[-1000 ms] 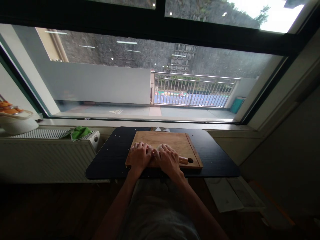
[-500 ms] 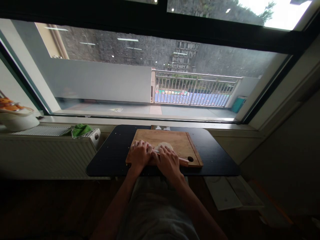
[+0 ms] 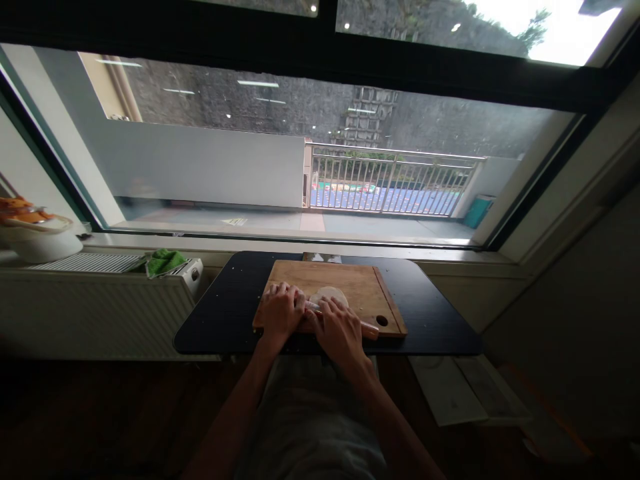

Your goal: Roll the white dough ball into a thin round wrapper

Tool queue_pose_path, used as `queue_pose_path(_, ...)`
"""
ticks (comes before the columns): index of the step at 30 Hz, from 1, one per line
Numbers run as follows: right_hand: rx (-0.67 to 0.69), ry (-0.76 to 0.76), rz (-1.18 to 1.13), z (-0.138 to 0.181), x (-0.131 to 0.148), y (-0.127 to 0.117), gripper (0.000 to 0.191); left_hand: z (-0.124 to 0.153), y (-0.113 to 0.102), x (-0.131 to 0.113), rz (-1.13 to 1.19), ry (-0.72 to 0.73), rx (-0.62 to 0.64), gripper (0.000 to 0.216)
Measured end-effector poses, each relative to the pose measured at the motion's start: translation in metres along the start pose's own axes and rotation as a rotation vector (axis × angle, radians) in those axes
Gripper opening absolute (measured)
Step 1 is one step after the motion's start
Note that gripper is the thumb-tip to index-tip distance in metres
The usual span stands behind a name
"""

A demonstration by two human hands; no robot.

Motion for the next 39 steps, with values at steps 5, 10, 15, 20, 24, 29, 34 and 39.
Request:
queue_pose_path(5,0.043,-0.035,-0.006,-0.011,0.000,-0.011,0.044,0.000,-0.002,-0.001,-0.009,0.000,0.016,0.032)
queue_pose_path(10,0.093,-0.082,0.007,-0.031,-0.008,-0.021,0.046,0.000,-0.002,-0.001,-0.013,-0.002,0.007,0.037)
queue_pose_path(15,0.132,-0.106,0.033,-0.047,-0.017,-0.023,0.051,0.000,-0.001,-0.001,-0.016,0.005,-0.015,0.041)
queue_pose_path(20,0.101,-0.096,0.086,-0.067,-0.025,-0.020,0.047,0.000,0.001,-0.002,-0.025,0.042,-0.004,0.042)
queue_pose_path(24,0.116,-0.029,0.105,-0.084,-0.031,-0.016,0.045,-0.001,0.001,-0.004,-0.033,0.055,0.004,0.042)
queue_pose_path(29,0.088,0.107,0.070,-0.105,-0.034,-0.008,0.043,-0.001,0.002,-0.005,-0.036,0.066,0.009,0.044)
queue_pose_path(34,0.130,0.117,0.056,-0.124,-0.034,-0.002,0.045,-0.001,0.004,-0.005,-0.016,0.061,0.011,0.045)
queue_pose_path(39,0.169,0.096,0.097,-0.133,-0.033,-0.001,0.044,0.000,0.006,-0.005,-0.008,0.053,0.001,0.045)
Point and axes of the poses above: each hand's wrist, its own z-axis away from the middle knuckle, its own y-axis out of the palm, x = y × z, the point moved 1 cm from there along -z, towards the middle knuckle, and after that the axes turned 15 degrees about -z, right-handed, at the moved point
